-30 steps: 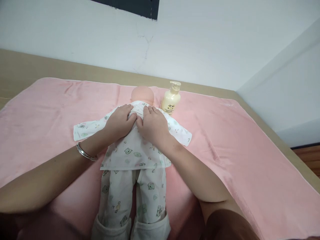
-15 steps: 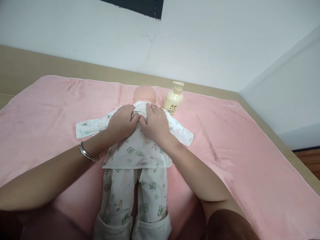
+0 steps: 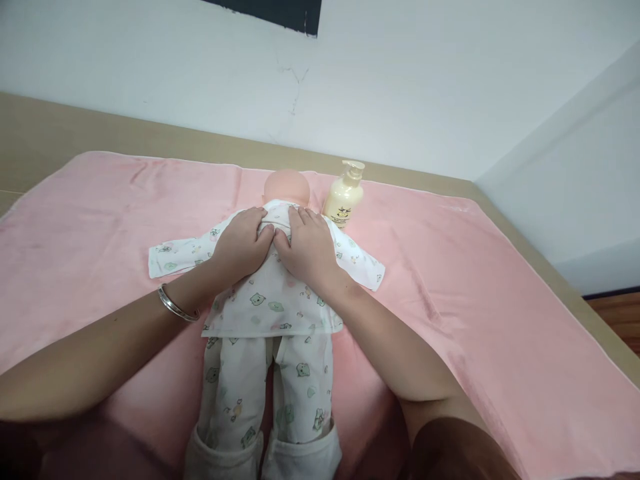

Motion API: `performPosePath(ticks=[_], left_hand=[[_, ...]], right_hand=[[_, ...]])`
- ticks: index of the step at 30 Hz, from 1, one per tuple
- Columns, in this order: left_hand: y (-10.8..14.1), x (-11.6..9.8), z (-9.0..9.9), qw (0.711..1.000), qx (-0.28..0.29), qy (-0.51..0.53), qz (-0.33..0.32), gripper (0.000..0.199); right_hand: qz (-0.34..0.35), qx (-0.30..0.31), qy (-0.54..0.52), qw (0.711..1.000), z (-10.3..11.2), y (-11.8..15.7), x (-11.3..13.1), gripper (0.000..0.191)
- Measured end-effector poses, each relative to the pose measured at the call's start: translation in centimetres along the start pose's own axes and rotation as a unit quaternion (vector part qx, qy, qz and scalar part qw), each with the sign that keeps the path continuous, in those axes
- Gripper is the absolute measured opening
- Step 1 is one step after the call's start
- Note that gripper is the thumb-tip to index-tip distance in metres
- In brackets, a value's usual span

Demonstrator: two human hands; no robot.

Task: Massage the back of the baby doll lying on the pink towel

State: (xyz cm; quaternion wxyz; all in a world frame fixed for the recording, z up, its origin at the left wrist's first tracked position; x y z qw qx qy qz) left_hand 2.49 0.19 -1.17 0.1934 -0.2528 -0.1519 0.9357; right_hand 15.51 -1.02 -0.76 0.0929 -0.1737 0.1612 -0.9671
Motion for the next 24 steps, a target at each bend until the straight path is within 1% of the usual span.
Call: performPosePath(ticks=[5, 12, 17, 21, 24], left_hand=[[0.10, 0.18, -0.05, 1.000, -0.020, 0.012, 0.007, 0.025], [0.05, 0.25, -0.15, 1.000, -0.019, 0.008, 0.014, 0.023], [0.15, -0.10, 0.18, 1.000, -0.016, -0.008, 0.006, 0.018], [0.50, -0.56, 0.46, 0.999, -0.017, -0.048, 0.003, 0.019], [0.61, -0.67, 0.52, 0.998, -0.025, -0.049, 0.008, 0.019]], right_hand=[[-0.003, -0.006, -0.001, 1.000, -0.10, 0.02, -0.09, 0.053], [-0.001, -0.002, -0.001, 1.000, -0.21, -0.10, -0.24, 0.051], [0.001, -0.009, -0.007, 1.000, -0.19, -0.05, -0.23, 0.051], [0.002, 0.016, 0.011, 1.000, -0.29, -0.14, -0.23, 0.057], [0.000, 0.034, 0.026, 0.999, -0.21, -0.22, -0.14, 0.060]])
Point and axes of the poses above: each hand's wrist, its own y-axis away from the middle knuckle, its own z-axis out of the back of the hand, x = y × z, the point moved 4 cm from there along -y, towards the middle knuckle, and after that the axes turned 6 degrees about -z, right-handed, at the moved point
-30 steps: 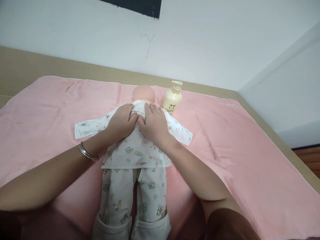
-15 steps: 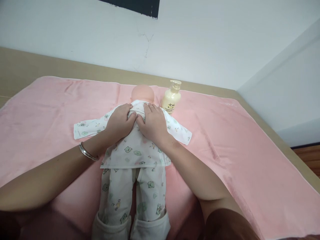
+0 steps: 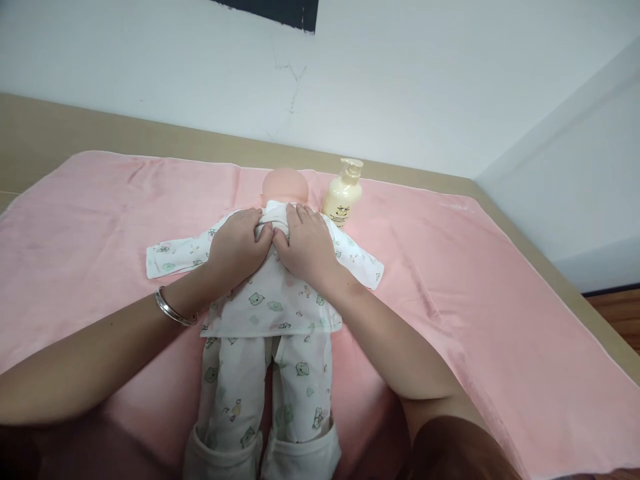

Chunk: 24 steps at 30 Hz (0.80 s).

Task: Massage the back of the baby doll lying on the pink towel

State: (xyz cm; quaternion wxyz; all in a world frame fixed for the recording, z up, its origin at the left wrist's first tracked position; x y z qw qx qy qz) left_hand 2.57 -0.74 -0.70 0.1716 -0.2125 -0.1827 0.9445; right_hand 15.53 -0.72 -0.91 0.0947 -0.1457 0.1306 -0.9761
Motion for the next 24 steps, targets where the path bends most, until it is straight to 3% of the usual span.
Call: performPosePath(ticks=[7, 10, 15, 19, 24], left_hand=[[-1.0, 0.8, -0.8, 0.998, 0.062, 0.014, -0.017, 0.030], [-1.0, 0.9, -0.9, 0.998, 0.056, -0.005, -0.036, 0.031], [0.2, -0.5, -0.7, 0.995, 0.022, -0.051, -0.081, 0.034], [0.6, -1.0, -0.5, 0.997, 0.000, -0.024, -0.068, 0.033], [0.0, -0.1, -0.6, 0.998, 0.025, 0.041, -0.039, 0.034]], right_hand=[[-0.011, 0.032, 0.048, 0.998, 1.3, 1.3, 1.3, 0.056], [-0.007, 0.045, 0.060, 0.997, 1.7, 1.6, 1.6, 0.054], [-0.030, 0.070, -0.013, 0.997, 1.5, 0.0, 0.4, 0.048], [-0.037, 0.061, -0.034, 0.997, 0.8, -0.9, -0.4, 0.053], [-0.026, 0.022, -0.030, 0.999, 0.1, -0.8, -0.6, 0.052]])
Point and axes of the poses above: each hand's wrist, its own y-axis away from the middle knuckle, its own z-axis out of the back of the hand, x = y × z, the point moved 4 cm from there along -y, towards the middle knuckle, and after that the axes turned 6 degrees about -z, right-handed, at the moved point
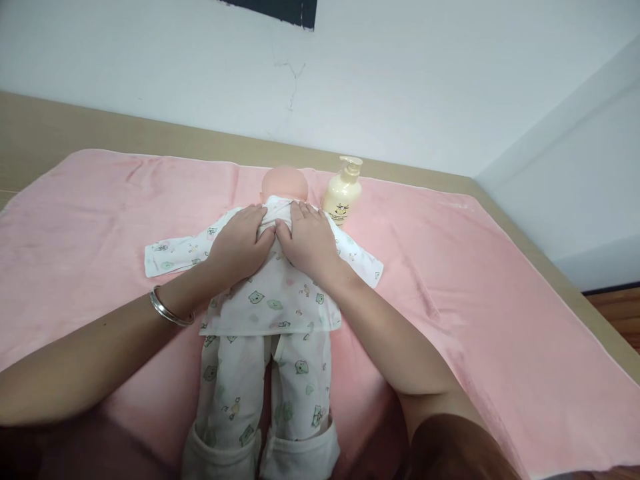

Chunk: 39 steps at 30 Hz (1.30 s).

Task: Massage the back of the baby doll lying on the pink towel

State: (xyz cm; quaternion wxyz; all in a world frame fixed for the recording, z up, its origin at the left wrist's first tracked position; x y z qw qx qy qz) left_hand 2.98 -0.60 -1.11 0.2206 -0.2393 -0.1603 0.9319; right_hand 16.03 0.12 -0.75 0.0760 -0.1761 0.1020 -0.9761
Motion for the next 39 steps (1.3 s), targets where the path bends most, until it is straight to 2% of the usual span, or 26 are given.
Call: performPosePath(ticks=[5, 11, 23, 39], left_hand=[[-0.28, 0.62, -0.49, 0.999, -0.004, 0.042, 0.014, 0.047], [-0.16, 0.57, -0.76, 0.999, -0.009, 0.048, 0.025, 0.052], [-0.08, 0.82, -0.96, 0.998, -0.028, 0.058, 0.024, 0.049], [0.01, 0.62, -0.62, 0.997, -0.023, 0.072, 0.029, 0.046]], right_hand=[[0.009, -0.028, -0.004, 1.000, -0.29, 0.05, -0.17, 0.051], [0.009, -0.030, -0.006, 0.999, -0.38, -0.01, -0.27, 0.052], [0.012, -0.036, -0.006, 0.999, -0.33, 0.09, -0.29, 0.051], [0.010, -0.043, -0.025, 0.999, -0.47, 0.06, -0.57, 0.052]])
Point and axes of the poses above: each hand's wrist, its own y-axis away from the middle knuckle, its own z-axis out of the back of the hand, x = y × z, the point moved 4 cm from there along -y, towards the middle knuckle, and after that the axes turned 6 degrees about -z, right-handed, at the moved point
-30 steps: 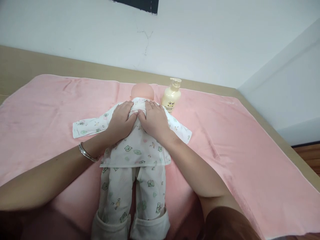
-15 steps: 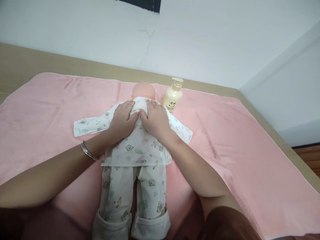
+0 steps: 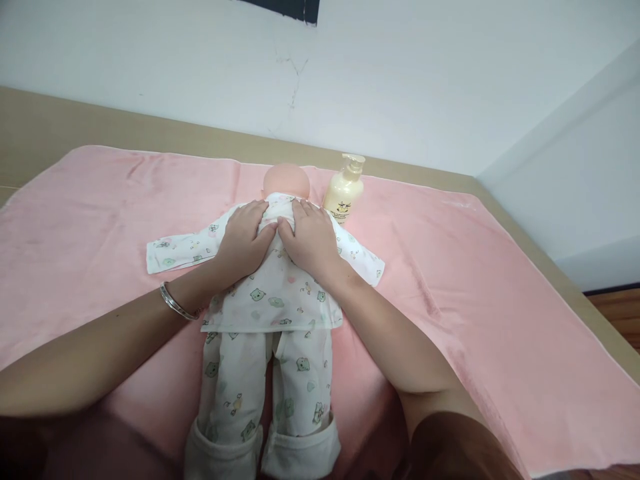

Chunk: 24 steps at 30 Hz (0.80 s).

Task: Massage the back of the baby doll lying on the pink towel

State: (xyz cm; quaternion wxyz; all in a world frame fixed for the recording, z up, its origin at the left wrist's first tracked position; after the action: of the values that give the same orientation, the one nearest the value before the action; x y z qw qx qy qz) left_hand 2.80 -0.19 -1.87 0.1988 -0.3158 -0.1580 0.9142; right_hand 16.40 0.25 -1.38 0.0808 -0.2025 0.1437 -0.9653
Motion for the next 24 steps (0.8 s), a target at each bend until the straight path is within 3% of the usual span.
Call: performPosePath(ticks=[24], left_hand=[[0.02, 0.16, -0.10, 1.000, -0.003, 0.003, 0.006, 0.050]], right_hand=[[-0.005, 0.004, -0.008, 1.000, 0.05, 0.03, -0.01, 0.052]])
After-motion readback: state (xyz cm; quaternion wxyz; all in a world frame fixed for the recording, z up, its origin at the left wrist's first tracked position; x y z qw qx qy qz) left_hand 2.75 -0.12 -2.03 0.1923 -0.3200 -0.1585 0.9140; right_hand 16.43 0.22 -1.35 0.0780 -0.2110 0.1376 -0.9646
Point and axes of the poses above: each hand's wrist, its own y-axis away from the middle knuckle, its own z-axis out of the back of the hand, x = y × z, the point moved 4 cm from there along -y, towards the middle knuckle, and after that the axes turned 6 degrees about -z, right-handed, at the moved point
